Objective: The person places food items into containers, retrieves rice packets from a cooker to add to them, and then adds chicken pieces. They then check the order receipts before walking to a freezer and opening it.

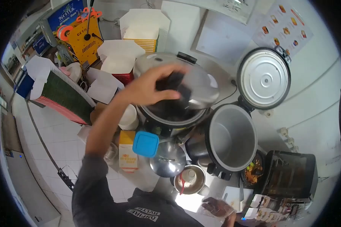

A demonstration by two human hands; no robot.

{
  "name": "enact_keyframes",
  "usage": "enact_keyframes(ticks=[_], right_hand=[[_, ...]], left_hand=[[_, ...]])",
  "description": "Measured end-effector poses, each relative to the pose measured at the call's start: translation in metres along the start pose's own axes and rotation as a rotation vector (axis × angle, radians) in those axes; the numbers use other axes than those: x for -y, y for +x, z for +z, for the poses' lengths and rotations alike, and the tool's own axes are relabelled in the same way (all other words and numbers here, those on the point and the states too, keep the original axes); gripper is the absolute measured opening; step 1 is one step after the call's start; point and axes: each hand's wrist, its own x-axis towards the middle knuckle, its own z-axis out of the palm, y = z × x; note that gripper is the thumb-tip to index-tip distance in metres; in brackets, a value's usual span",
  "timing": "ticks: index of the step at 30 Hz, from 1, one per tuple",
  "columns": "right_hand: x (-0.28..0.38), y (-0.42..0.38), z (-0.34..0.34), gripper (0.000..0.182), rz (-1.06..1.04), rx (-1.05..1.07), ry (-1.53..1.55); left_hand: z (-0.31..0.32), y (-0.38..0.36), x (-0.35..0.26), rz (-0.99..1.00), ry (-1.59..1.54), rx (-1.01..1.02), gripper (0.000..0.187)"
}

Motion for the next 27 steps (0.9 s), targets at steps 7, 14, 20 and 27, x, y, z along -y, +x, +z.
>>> enact_keyframes(ticks=[7, 14, 20, 27], right_hand=[[0.214, 0.12, -0.131, 0.027, -0.331, 0.08, -0.77], [0.282, 0.371, -0.175, 0.037, -0.607, -0.106, -0.843], [0.218, 0.571, -0.123, 0.039, -0.394, -0.094, -1.17], [0.231, 0.588, -0.063, 0.042, -0.024, -0.326, -0.842]], left_hand=[[-0.082, 0.181, -0.024, 0.106, 0.138, -0.02, 0.071], [-0.11, 0.24, -0.007, -0.025, -0.151, 0.02, 0.035], [-0.126, 0.251, -0.001, -0.046, -0.337, 0.425, 0.025], [-0.107, 0.267, 0.008, 0.104, -0.29, 0.269, 0.028]])
